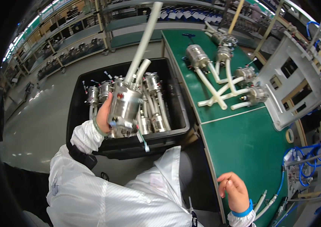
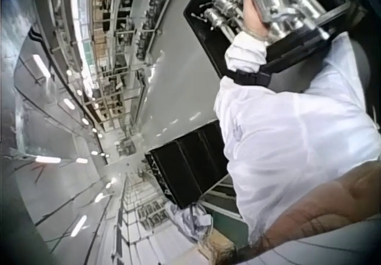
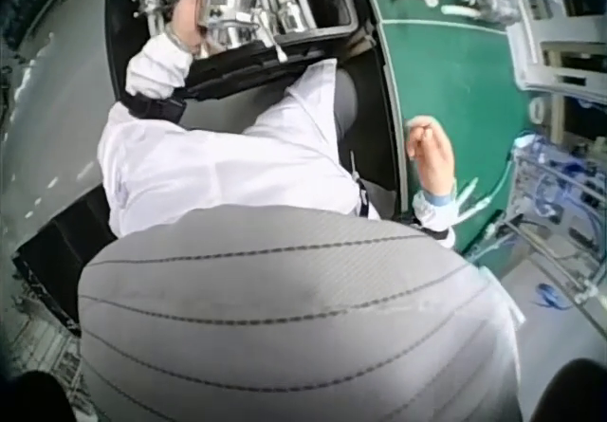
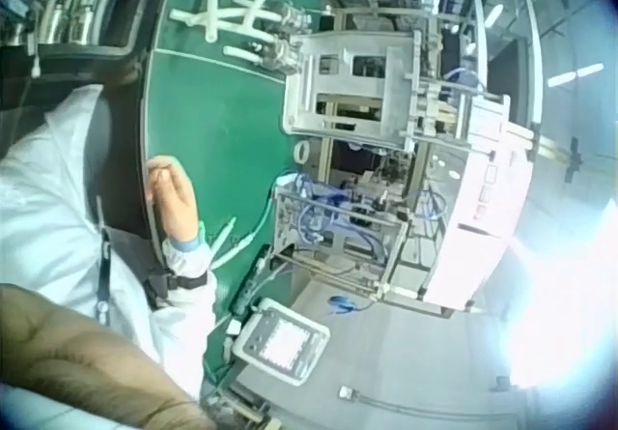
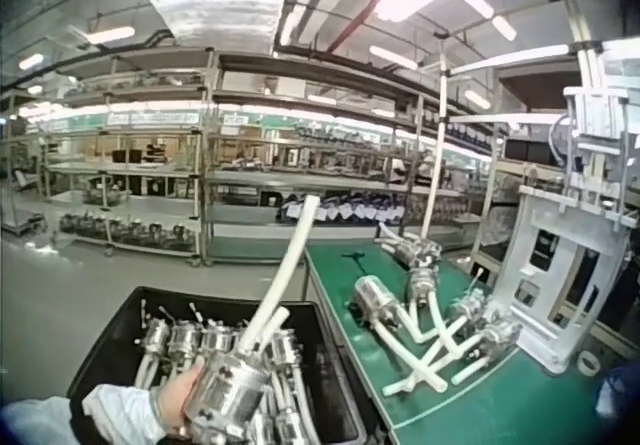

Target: Assembling and testing mechanical pump components on a factory assembly line, including connecting tubes and using a power screwdriver.

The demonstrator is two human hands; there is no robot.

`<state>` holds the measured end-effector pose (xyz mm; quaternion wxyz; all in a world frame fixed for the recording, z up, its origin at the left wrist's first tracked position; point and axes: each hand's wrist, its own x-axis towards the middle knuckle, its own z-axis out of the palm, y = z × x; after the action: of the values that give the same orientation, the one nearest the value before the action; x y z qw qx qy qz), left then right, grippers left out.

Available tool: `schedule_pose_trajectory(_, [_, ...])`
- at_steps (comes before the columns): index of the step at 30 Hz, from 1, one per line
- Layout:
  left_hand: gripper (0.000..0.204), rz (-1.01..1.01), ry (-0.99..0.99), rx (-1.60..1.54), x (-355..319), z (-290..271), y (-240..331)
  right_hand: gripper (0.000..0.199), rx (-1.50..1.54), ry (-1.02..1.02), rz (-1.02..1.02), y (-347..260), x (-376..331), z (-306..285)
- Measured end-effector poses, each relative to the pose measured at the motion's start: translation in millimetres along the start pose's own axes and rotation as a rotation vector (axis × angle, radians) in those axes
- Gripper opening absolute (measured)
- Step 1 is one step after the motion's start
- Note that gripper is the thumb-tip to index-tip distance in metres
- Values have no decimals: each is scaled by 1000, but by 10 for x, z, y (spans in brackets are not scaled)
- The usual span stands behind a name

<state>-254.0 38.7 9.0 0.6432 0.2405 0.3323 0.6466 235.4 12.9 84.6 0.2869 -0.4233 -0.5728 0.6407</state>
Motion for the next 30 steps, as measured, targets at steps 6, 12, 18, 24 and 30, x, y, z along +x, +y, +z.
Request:
schedule_pose_trajectory(6, [52, 107, 337, 213, -378, -953, 442, 26, 15, -150, 110, 350, 109, 132])
schedule_pose_trajectory(12, [51, 116, 773, 287, -961, -1658, 344, 26, -16, -203, 180, 486, 148, 148])
schedule_pose_trajectory(18, [49, -159, 1052, 366, -848, -2013, 452, 27, -23, -206, 136, 450, 60, 104])
schedule_pose_trajectory(24, [62, -452, 965, 326, -1010, -2343, 444, 28, -35, -296, 154, 577, 177, 131])
schedule_pose_trajectory(30, [45, -657, 1026, 943, -955, -2231, 375, 26, -38, -305, 155, 612, 97, 117])
